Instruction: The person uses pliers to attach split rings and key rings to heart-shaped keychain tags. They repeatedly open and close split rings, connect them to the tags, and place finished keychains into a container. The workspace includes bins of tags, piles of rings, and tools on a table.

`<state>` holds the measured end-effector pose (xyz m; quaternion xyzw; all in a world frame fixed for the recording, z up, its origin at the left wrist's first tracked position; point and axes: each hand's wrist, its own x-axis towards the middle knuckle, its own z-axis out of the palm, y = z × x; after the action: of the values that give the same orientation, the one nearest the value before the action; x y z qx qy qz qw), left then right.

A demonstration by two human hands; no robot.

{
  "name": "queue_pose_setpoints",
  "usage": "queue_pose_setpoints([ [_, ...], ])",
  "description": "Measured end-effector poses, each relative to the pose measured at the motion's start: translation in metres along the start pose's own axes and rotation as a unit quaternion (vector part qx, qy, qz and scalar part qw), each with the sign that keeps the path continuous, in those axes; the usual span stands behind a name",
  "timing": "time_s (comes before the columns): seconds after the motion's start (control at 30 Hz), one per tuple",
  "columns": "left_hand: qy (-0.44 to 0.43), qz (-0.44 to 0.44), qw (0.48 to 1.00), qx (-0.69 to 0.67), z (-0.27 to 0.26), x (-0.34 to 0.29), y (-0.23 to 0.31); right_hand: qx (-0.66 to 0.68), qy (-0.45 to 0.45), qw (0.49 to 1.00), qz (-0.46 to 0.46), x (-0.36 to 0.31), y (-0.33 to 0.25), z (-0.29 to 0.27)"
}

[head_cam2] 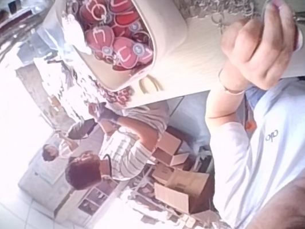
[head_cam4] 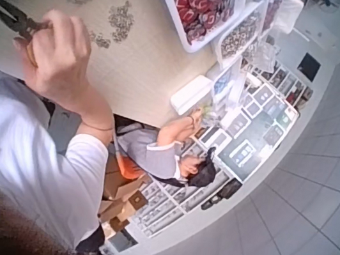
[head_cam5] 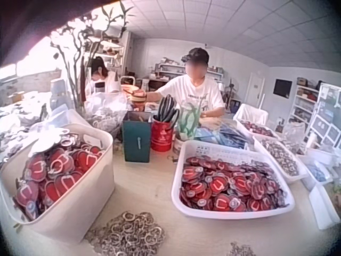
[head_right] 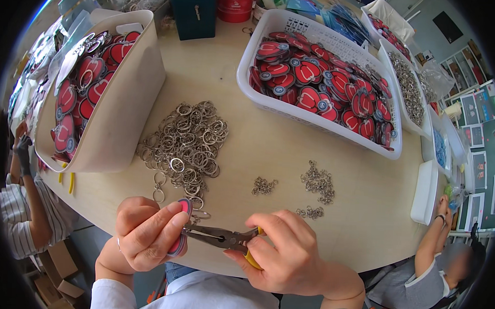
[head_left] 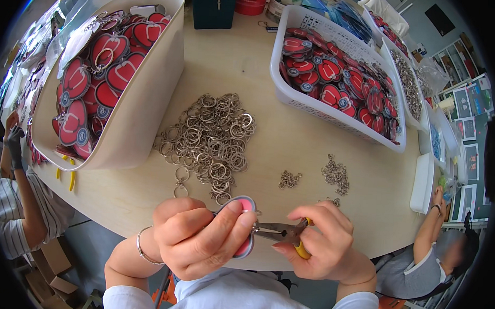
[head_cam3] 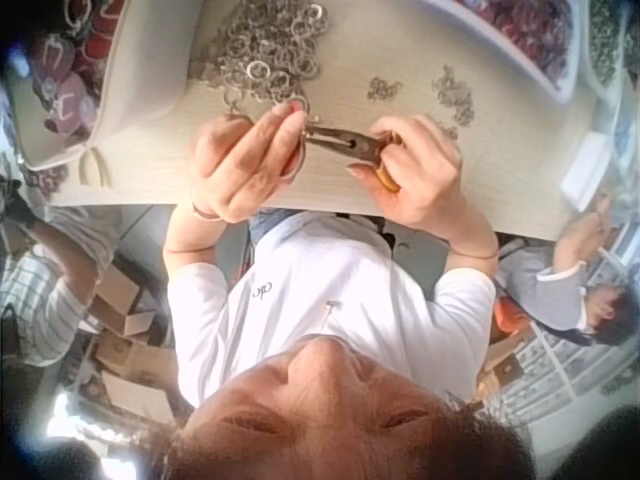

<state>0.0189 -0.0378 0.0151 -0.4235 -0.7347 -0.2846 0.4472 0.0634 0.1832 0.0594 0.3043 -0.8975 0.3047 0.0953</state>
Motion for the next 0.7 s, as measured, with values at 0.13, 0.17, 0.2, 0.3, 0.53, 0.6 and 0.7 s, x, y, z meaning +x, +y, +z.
queue_pose_setpoints([
  [0.13,0.001,-0.003,1.0,0.0,0.001,0.0,0.001,-0.002,0.011,1.0,0.006,-0.005,-0.001,0.006],
  [0.17,0.0,-0.005,1.0,-0.001,0.0,0.0,0.001,-0.009,0.01,1.0,0.002,-0.005,-0.001,0.007],
  [0.2,0.002,-0.002,1.0,-0.002,0.001,0.001,0.001,-0.015,0.01,1.0,-0.001,-0.006,0.0,0.008],
  [0.3,0.001,-0.001,1.0,-0.021,0.001,0.002,0.0,-0.029,0.002,0.999,-0.019,-0.005,0.002,0.005],
  [0.53,-0.027,-0.029,0.994,-0.098,-0.001,0.002,0.0,-0.072,0.003,0.994,-0.081,0.001,0.024,-0.002],
  [0.6,-0.026,-0.015,0.998,-0.064,-0.001,0.002,0.0,-0.072,0.002,0.996,-0.06,0.0,0.019,0.0],
  [0.7,0.002,0.007,1.0,-0.029,0.003,0.003,0.001,-0.075,-0.002,0.996,-0.039,-0.002,0.01,-0.001],
])
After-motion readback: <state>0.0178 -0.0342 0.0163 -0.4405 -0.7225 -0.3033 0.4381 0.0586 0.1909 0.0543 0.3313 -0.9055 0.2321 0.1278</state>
